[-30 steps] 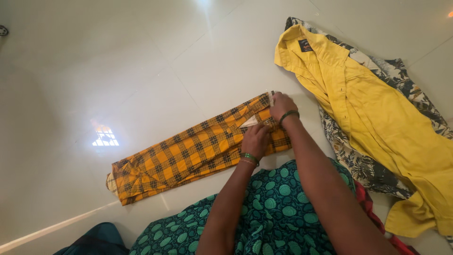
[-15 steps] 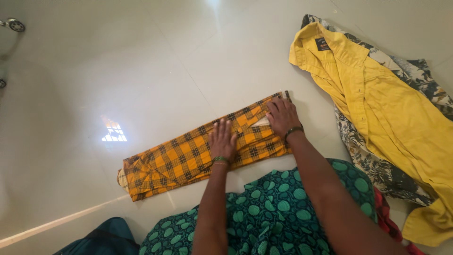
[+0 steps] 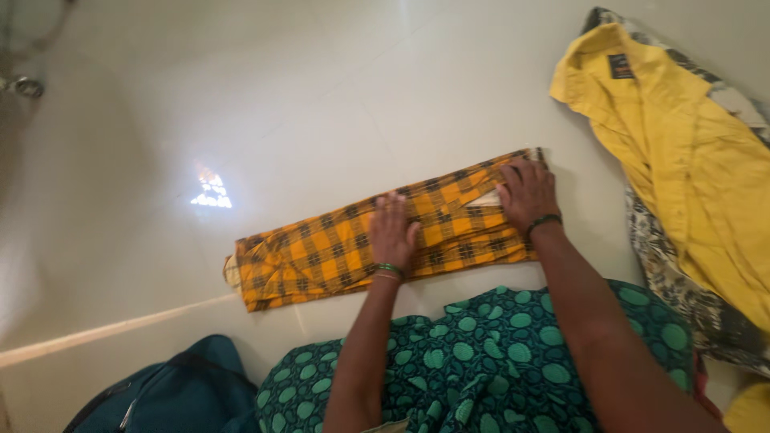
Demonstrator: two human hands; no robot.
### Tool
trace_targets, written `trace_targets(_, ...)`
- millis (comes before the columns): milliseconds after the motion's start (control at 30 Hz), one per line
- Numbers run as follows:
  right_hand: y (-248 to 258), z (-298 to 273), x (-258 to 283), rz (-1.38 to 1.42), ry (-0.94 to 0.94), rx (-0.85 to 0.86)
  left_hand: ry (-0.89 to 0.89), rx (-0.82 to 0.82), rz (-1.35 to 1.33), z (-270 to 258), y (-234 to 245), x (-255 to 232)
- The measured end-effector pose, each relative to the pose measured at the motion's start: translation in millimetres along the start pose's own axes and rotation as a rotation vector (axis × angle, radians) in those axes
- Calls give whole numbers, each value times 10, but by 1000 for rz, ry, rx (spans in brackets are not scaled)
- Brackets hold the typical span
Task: The person folds an orange and black checkered shirt by hand on the floor and places it into a green bag.
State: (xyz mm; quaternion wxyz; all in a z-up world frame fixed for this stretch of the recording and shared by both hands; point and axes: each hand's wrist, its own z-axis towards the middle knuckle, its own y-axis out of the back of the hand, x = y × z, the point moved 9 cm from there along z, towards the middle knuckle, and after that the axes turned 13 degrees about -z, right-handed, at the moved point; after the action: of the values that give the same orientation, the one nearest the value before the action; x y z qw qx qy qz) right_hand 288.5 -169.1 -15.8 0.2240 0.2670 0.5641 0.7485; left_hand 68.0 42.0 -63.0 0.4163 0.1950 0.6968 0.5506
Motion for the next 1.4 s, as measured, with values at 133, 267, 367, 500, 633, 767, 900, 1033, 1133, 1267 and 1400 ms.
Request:
trace_targets(133, -174, -13, -61, -64, 4, 4, 90, 189, 92, -271, 159, 317)
trace_targets(267, -249, -70, -92, -82, 14, -4, 288, 164, 151, -514, 625, 1216)
trace_targets(367, -202, -77, -80, -137, 22, -8, 488, 18, 157, -635, 949, 1883)
trace_targets(500, -166, -106, -48, -96, 29, -22, 509, -126, 170, -555, 1028, 1983)
trace_targets(633, -152, -108, -32, -94, 42, -23, 137, -14, -109, -225, 487, 718)
trace_targets(767, -74, -105, 14, -127, 62, -77, -90, 107, -9, -67, 348, -174)
trace_targets(900, -39, -88, 11, -74, 46, -73, 200, 241, -88, 30, 621, 306)
trace_targets(1033, -65, -47, -9, -77, 22, -37, 411, 24, 214, 83, 1017, 1166)
trace_targets(1133, -62, 3, -18, -43, 8, -43, 349, -173, 183, -36, 984, 1198)
trace_targets(1267, -74, 26, -39, -42, -26, -16, 43, -26, 107, -463, 352, 547)
trace_targets(1400, -72, 8, -21, -33, 11, -63, 298, -72, 61, -1021, 366, 779)
